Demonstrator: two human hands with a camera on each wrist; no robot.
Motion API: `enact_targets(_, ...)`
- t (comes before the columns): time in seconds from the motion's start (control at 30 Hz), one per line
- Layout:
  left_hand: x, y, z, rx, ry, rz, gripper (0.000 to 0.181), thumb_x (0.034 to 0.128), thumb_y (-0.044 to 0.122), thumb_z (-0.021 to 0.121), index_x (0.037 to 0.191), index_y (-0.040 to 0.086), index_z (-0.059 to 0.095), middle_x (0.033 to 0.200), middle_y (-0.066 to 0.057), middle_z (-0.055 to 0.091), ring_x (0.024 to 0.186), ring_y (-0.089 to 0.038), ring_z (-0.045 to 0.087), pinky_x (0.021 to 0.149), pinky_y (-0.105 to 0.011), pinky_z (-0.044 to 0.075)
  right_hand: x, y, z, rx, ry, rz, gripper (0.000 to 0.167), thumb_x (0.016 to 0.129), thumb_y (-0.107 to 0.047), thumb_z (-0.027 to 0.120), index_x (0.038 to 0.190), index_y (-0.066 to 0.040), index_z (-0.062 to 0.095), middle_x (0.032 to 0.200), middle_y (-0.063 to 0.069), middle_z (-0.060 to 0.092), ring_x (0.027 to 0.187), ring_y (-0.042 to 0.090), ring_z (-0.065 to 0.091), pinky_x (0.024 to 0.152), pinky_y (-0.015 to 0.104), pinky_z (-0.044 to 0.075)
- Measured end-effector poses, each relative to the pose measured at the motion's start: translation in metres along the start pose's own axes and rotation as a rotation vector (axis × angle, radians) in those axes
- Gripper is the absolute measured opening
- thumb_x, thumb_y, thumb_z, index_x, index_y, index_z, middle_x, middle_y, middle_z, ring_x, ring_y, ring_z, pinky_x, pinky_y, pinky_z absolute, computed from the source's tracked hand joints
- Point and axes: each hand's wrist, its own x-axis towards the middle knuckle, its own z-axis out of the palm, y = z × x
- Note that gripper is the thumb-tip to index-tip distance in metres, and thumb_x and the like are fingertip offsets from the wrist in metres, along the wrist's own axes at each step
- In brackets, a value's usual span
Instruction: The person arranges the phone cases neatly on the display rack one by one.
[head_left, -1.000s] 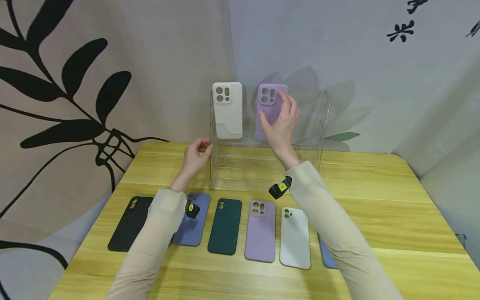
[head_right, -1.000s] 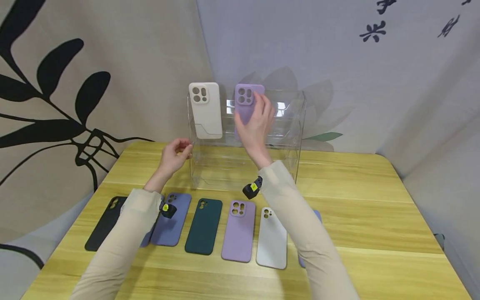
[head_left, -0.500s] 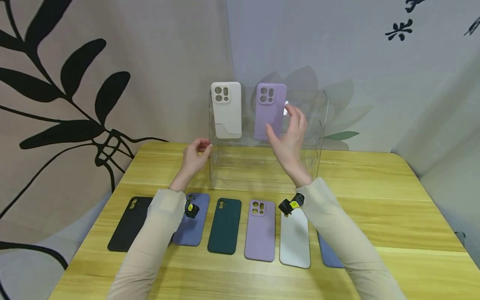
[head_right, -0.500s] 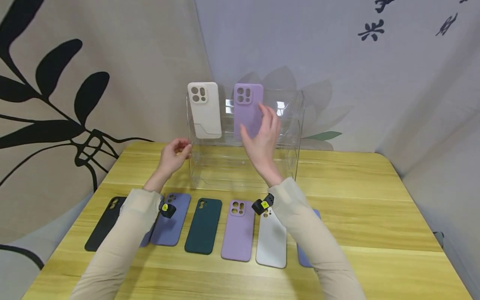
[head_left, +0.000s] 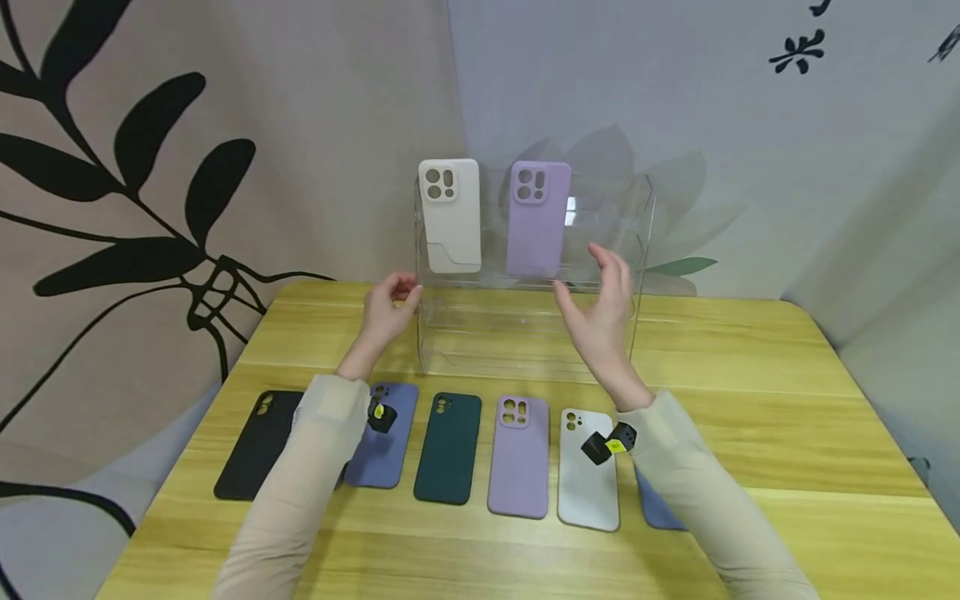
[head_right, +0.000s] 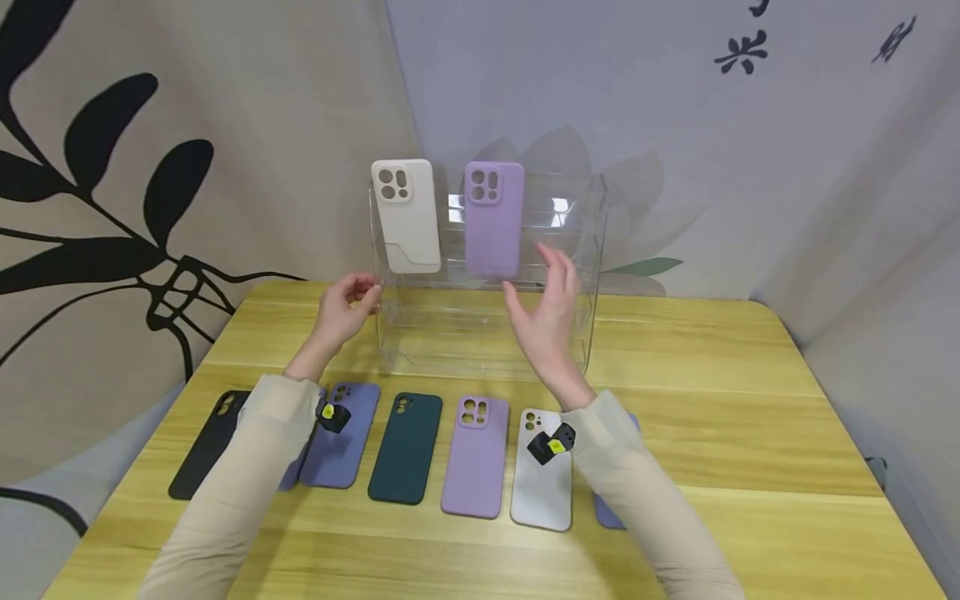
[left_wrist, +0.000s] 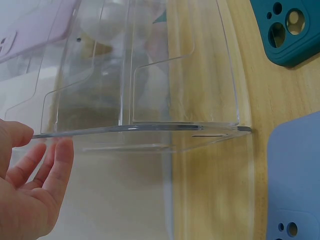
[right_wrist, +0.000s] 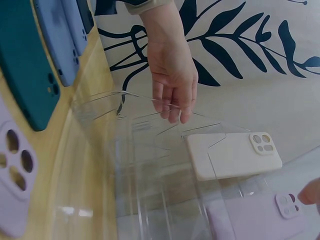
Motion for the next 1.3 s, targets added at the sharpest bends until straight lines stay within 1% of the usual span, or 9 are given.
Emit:
enact_targets(0.13, 0.001, 0.001, -0.001, -0.008, 0.001, -0.011, 0.024, 0.0927, 0.006, 0.056, 0.112, -0.008, 0.056, 0.103, -0.021, 0.059, 0.091, -0.03, 0.058, 0.064, -0.014, 0.048, -0.009, 0.007, -0.008, 0.014, -0.001, 0.002, 0.055, 0.078, -0.001, 0.071, 0.126, 0.009, 0.046, 0.127, 0.023, 0.045, 0.12, 0.032, 0.039, 0.104, 0.041, 0.03)
enact_targets(0.3, 0.001, 0.002, 0.0, -0.022, -0.002, -0.013, 0.024, 0.0924, 0.005, 0.056, 0.112, -0.009, 0.056, 0.103, -0.022, 0.059, 0.091, -0.03, 0.058, 0.064, -0.014, 0.048, -0.02, 0.016, -0.022, 0.021, -0.029, 0.052, 0.056, 0.078, 0.001, 0.07, 0.128, 0.008, 0.045, 0.128, 0.022, 0.044, 0.121, 0.032, 0.039, 0.103, 0.045, 0.031)
enact_targets(0.47, 0.001, 0.001, 0.0, -0.02, 0.001, -0.009, 0.024, 0.0923, 0.005, 0.056, 0.112, -0.008, 0.056, 0.102, -0.022, 0.059, 0.091, -0.03, 0.058, 0.063, -0.014, 0.049, -0.033, 0.024, -0.034, -0.002, -0.011, 0.059, 0.053, 0.078, 0.002, 0.07, 0.126, 0.008, 0.047, 0.125, 0.023, 0.047, 0.118, 0.035, 0.041, 0.1, 0.049, 0.032)
enact_targets(0.63, 0.002, 0.0, 0.001, -0.014, 0.004, 0.002, 0.024, 0.0924, 0.005, 0.056, 0.112, -0.008, 0.057, 0.103, -0.022, 0.06, 0.091, -0.031, 0.059, 0.063, -0.013, 0.048, -0.05, 0.031, -0.046, -0.042, -0.01, 0.048, 0.053, 0.076, 0.003, 0.071, 0.123, 0.01, 0.048, 0.12, 0.026, 0.048, 0.113, 0.039, 0.042, 0.094, 0.044, 0.033)
enact_targets(0.8, 0.001, 0.001, 0.0, -0.012, -0.004, -0.007, 0.025, 0.0926, 0.006, 0.056, 0.113, -0.008, 0.056, 0.104, -0.022, 0.059, 0.093, -0.031, 0.058, 0.065, -0.015, 0.049, -0.07, 0.042, -0.056, -0.075, -0.07, 0.05, 0.054, 0.075, 0.005, 0.07, 0.122, 0.014, 0.046, 0.118, 0.031, 0.046, 0.107, 0.042, 0.041, 0.086, 0.043, 0.033)
enact_targets(0.93, 0.0, 0.001, -0.001, -0.013, -0.003, -0.014, 0.025, 0.0927, 0.005, 0.055, 0.114, -0.008, 0.055, 0.105, -0.022, 0.059, 0.094, -0.031, 0.058, 0.066, -0.015, 0.049, -0.085, 0.051, -0.063, -0.09, -0.11, 0.09, 0.055, 0.074, 0.003, 0.07, 0.121, 0.016, 0.046, 0.117, 0.032, 0.045, 0.106, 0.042, 0.041, 0.085, 0.044, 0.032)
enact_targets(1.1, 0.001, 0.0, -0.001, -0.002, -0.001, -0.007, 0.024, 0.0925, 0.005, 0.055, 0.113, -0.008, 0.056, 0.105, -0.022, 0.059, 0.093, -0.031, 0.059, 0.066, -0.014, 0.049, -0.099, 0.06, -0.072, -0.111, -0.122, 0.155, 0.058, 0.072, 0.0, 0.073, 0.121, 0.016, 0.046, 0.118, 0.034, 0.043, 0.103, 0.045, 0.04, 0.086, 0.047, 0.032)
enact_targets(1.3, 0.001, 0.001, 0.0, 0.0, -0.004, -0.001, 0.024, 0.0922, 0.005, 0.056, 0.113, -0.008, 0.056, 0.104, -0.021, 0.06, 0.093, -0.031, 0.059, 0.067, -0.016, 0.05, -0.114, 0.066, -0.084, -0.185, -0.171, 0.232, 0.061, 0.072, -0.003, 0.073, 0.122, 0.016, 0.045, 0.119, 0.034, 0.043, 0.107, 0.045, 0.039, 0.086, 0.051, 0.033)
